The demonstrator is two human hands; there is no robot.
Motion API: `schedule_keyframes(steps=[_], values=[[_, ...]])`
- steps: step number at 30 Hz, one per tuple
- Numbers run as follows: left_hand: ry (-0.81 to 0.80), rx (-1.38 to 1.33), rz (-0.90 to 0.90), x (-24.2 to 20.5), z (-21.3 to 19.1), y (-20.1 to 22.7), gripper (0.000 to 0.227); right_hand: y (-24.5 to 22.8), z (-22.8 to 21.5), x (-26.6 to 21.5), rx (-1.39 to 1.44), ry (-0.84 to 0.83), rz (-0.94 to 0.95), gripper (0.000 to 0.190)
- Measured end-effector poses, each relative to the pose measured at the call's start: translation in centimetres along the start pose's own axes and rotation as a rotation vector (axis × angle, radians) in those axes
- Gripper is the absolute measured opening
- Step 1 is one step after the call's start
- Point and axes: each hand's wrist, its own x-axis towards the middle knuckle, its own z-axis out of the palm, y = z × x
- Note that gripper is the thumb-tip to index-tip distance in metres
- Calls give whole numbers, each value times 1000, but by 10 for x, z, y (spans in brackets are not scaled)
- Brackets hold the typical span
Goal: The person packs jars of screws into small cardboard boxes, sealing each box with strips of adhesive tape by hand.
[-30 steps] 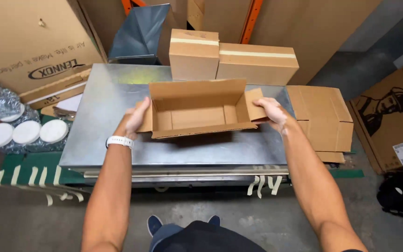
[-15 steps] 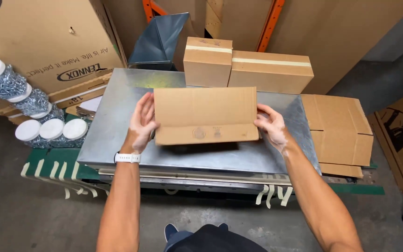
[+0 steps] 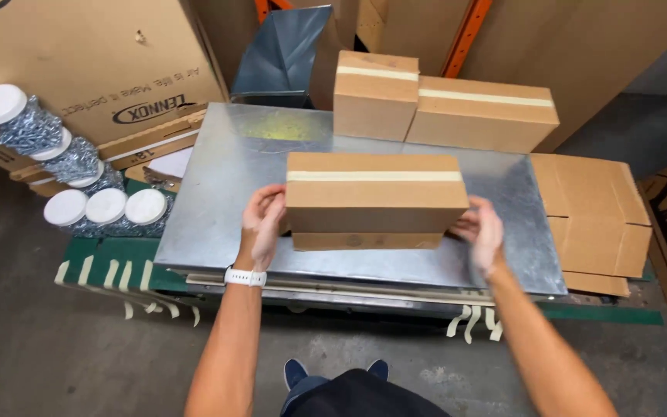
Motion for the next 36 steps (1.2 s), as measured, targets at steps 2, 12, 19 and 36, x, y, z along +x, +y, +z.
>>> schedule_keyframes(steps=[2,12,19,36], values=[[5,1,-45,5,-7,-13,50,-45,8,4,40,-8,107,90],[-1,221,27,13,-8,-64,36,-107,48,21,14,-26,338,82],[36,266,-127,28,-15,-95,43,-71,42,46,-12,-20,418,81],[-73,128,-252,48,-23,-112,32,-88,47,48,-102,-29,452,78]])
